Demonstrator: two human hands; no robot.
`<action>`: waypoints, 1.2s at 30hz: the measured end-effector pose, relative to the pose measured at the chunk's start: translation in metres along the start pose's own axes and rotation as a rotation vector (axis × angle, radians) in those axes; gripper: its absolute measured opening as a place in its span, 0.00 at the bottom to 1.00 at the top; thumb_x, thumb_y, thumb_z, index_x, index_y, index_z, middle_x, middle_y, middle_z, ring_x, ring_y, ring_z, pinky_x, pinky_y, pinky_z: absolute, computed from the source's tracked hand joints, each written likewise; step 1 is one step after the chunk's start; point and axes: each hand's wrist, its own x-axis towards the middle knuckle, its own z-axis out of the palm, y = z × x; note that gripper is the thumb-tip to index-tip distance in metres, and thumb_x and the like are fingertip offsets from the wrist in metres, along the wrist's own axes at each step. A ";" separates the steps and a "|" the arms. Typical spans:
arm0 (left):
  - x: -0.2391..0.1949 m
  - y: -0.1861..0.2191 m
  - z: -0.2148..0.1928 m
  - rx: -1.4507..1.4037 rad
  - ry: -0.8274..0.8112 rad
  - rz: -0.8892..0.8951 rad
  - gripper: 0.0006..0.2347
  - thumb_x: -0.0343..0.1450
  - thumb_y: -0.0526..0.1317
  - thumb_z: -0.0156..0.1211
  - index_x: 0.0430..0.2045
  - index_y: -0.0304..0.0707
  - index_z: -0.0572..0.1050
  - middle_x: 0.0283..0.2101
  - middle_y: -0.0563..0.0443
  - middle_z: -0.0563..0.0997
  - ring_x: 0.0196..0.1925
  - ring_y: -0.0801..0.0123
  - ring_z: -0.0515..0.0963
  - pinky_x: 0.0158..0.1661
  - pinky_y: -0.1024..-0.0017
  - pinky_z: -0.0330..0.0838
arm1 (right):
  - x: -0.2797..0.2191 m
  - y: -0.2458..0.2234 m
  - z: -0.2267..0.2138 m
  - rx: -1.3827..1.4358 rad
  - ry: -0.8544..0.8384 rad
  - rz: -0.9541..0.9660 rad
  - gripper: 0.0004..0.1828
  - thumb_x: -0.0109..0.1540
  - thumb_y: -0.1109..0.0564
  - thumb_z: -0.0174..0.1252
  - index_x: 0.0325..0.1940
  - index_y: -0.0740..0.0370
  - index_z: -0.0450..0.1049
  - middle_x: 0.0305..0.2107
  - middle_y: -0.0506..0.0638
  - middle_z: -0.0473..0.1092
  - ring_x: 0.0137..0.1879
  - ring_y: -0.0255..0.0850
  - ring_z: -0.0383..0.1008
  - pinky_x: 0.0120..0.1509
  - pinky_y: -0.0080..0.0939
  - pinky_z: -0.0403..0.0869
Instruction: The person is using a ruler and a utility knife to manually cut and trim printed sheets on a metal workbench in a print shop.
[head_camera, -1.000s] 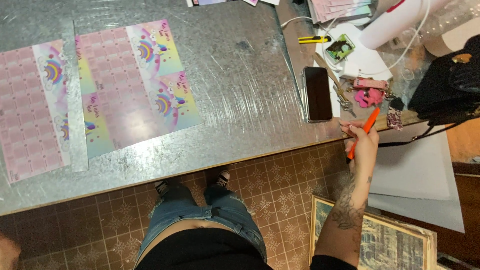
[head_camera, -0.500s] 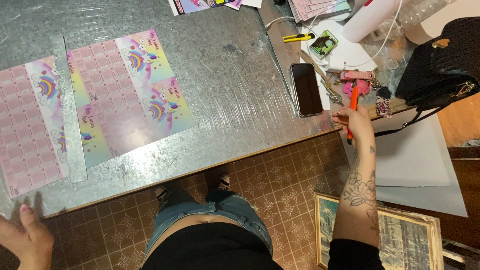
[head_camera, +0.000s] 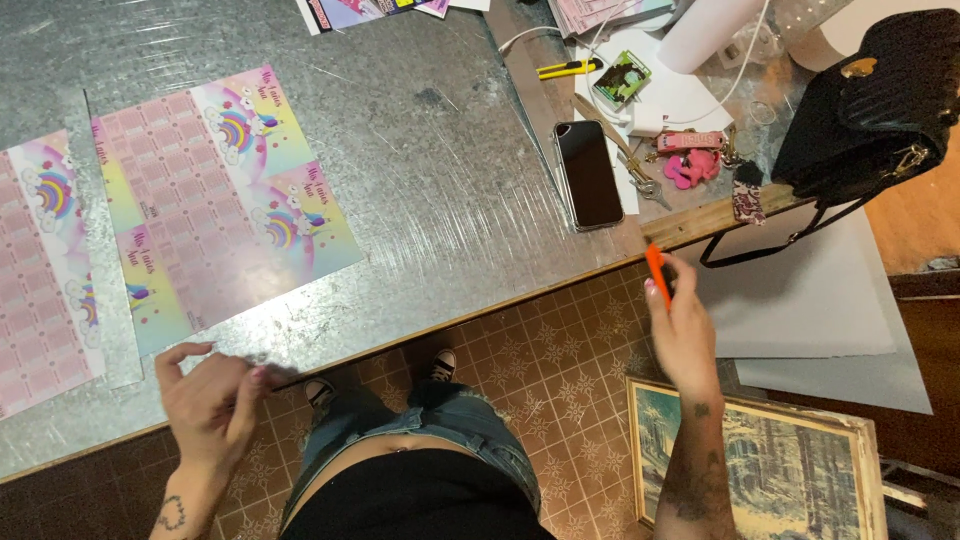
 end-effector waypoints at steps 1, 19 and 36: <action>0.010 0.012 0.006 -0.001 0.000 -0.002 0.17 0.80 0.40 0.55 0.18 0.49 0.80 0.18 0.59 0.78 0.21 0.71 0.72 0.61 0.58 0.60 | -0.011 0.002 0.003 -0.002 -0.001 0.000 0.25 0.75 0.46 0.41 0.77 0.47 0.56 0.49 0.66 0.77 0.45 0.69 0.79 0.50 0.65 0.70; 0.029 0.072 0.044 -0.054 -0.231 -0.020 0.07 0.77 0.42 0.61 0.30 0.49 0.83 0.32 0.67 0.85 0.37 0.74 0.80 0.65 0.58 0.51 | -0.010 0.043 0.029 -0.437 0.120 -0.336 0.28 0.73 0.48 0.54 0.79 0.41 0.68 0.43 0.48 0.72 0.45 0.49 0.74 0.33 0.56 0.75; 0.023 0.077 0.054 -0.066 -0.243 -0.025 0.08 0.77 0.43 0.59 0.30 0.51 0.83 0.32 0.68 0.85 0.37 0.76 0.80 0.64 0.58 0.52 | 0.001 0.064 0.043 -0.258 0.176 -0.491 0.28 0.74 0.54 0.54 0.81 0.47 0.68 0.48 0.48 0.75 0.50 0.48 0.73 0.46 0.53 0.73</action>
